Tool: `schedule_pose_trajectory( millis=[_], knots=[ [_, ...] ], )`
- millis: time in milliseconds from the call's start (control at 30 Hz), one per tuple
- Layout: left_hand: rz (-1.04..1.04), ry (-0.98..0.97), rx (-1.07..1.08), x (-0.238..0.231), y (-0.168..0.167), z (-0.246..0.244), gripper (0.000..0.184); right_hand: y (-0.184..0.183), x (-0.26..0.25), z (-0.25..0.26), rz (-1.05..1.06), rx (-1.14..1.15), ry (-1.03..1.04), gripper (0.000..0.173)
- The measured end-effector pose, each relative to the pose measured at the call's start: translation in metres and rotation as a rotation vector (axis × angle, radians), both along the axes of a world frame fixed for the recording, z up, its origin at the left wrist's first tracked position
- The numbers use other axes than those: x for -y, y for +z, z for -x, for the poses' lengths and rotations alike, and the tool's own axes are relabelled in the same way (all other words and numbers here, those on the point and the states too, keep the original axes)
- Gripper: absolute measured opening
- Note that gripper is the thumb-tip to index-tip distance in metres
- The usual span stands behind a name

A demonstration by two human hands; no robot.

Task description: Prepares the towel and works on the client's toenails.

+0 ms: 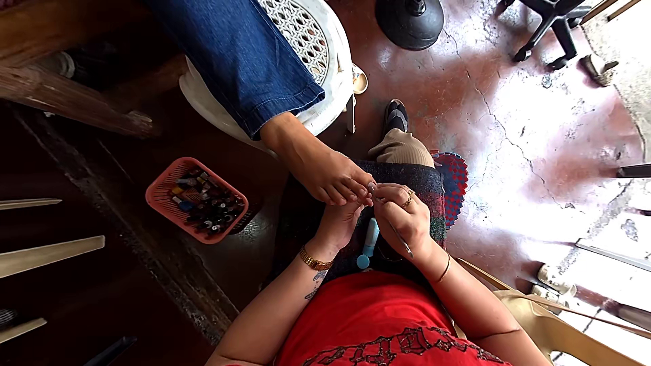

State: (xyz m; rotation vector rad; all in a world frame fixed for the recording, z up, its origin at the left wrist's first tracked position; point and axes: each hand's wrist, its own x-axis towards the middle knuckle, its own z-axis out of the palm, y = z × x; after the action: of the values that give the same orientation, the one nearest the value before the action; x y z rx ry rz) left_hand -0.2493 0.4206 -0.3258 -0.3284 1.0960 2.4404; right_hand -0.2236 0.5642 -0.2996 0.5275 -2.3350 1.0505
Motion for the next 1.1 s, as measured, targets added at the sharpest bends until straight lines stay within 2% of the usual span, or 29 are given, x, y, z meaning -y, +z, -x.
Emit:
schedule_pose_trajectory(
  millis=[367,500,600,733,1100],
  knots=[
    [0.009,-0.015,0.002,-0.001,-0.002,0.001,0.017,0.001,0.0,0.007,0.129,0.065,-0.031,0.013],
    [0.026,-0.017,-0.034,0.0,-0.002,0.001,0.017,0.005,-0.001,0.003,0.035,0.057,-0.009,0.014],
    [0.029,-0.022,-0.022,0.0,-0.002,0.001,0.017,0.005,0.0,0.007,0.091,0.078,-0.022,0.015],
    [0.035,-0.005,-0.031,0.0,-0.002,0.001,0.018,0.011,-0.001,0.004,0.045,0.096,-0.014,0.015],
    [0.011,0.004,-0.016,0.0,-0.005,0.001,0.017,0.01,-0.002,0.01,0.23,0.203,-0.026,0.015]
  ],
)
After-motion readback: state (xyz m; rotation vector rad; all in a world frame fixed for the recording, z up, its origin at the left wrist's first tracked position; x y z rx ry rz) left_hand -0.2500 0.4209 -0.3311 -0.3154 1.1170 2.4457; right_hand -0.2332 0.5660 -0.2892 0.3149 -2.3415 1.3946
